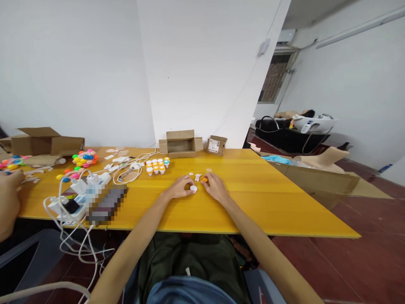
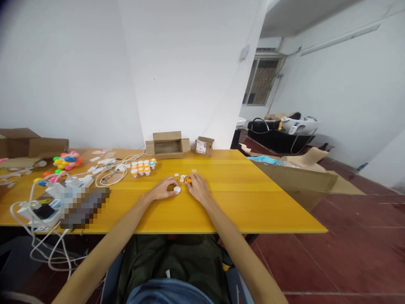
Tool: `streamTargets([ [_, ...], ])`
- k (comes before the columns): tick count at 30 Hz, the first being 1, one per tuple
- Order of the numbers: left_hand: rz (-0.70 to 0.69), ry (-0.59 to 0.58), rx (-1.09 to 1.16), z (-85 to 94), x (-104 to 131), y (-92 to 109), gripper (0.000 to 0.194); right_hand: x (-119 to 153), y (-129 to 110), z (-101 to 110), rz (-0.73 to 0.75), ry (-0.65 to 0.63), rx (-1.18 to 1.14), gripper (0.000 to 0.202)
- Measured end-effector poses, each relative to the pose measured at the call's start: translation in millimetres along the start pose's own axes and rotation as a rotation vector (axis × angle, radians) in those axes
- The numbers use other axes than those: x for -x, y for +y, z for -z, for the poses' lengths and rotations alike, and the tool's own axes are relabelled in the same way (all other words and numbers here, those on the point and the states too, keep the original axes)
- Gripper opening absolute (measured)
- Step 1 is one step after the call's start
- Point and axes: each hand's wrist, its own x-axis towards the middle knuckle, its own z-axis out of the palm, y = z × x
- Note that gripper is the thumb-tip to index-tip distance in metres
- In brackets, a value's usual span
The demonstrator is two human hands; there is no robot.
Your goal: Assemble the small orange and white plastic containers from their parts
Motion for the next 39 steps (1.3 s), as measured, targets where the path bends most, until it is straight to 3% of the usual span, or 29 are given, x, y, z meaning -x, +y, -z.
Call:
streamTargets([
  [8,-0.001,0.005,-0.011,-0.9,-0.6,-0.1,0.014,-0.2,-0.8,-0.3,-0.032,-0.038,-0.042,0.019],
  [14,0.003,0.008,-0.011,-0.7,-0.5,1.3,0.013,5.0,2.3,-3.1,0.056,0.006,-0.142,0.031],
  [21,-0.003,-0.001,-0.015,-0.6,0.0,1.6,0.014,3.9,5.1,-5.4,0.153,-0.039,-0.261,0.041],
  [39,0.011,0.001,-0.016,-2.3,-0.8,-0.1,0.018,4.4,8.1,-9.9,0.295,-0.043,-0.229,0.044],
])
